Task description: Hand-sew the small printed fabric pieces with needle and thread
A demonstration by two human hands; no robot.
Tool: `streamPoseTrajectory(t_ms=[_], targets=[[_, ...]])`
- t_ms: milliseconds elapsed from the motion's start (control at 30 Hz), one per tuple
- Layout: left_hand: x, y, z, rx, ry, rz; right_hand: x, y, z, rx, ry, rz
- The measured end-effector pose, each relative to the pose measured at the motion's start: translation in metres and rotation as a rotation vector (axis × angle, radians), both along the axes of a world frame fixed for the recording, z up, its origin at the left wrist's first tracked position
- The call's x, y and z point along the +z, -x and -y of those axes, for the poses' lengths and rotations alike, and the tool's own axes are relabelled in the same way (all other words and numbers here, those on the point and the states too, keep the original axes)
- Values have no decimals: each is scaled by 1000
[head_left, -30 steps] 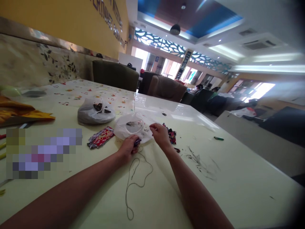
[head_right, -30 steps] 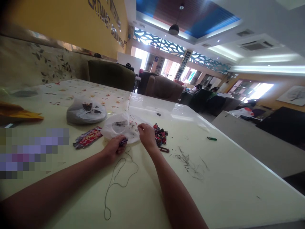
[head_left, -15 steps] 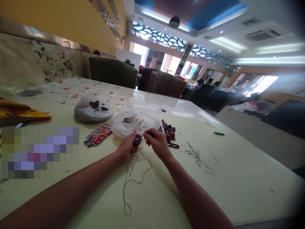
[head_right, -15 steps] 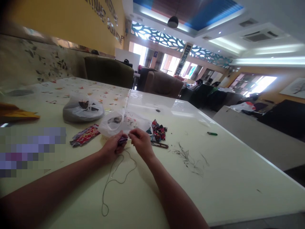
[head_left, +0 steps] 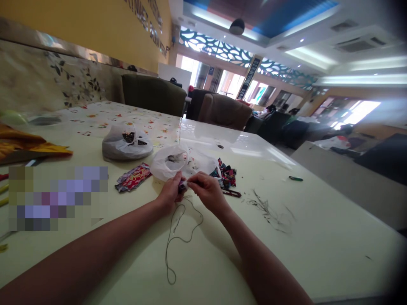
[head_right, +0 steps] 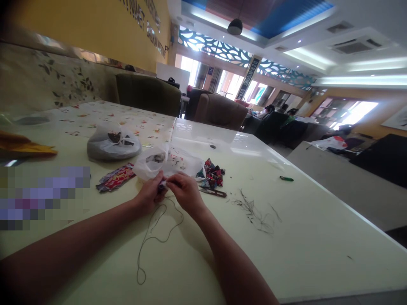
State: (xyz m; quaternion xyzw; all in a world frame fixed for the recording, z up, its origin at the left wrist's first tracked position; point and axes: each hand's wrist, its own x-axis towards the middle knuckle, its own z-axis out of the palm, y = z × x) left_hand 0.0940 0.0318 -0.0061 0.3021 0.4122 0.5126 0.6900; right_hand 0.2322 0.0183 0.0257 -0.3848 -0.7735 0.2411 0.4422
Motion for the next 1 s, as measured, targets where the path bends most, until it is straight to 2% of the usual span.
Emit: streamPoseTrajectory(t_ms=[133,300,500,1000], targets=[[-1,-2,2,-7,-41,-30,-2,2,3,-28,-145,89],[-3,-3,2,-24,42,34,-7,2,4,-20,-275,164],[0,0,0,0,76,106,-7,1,3,84,-274,157],[4,1,2,68,25,62,-7,-2,1,123,-244,211]])
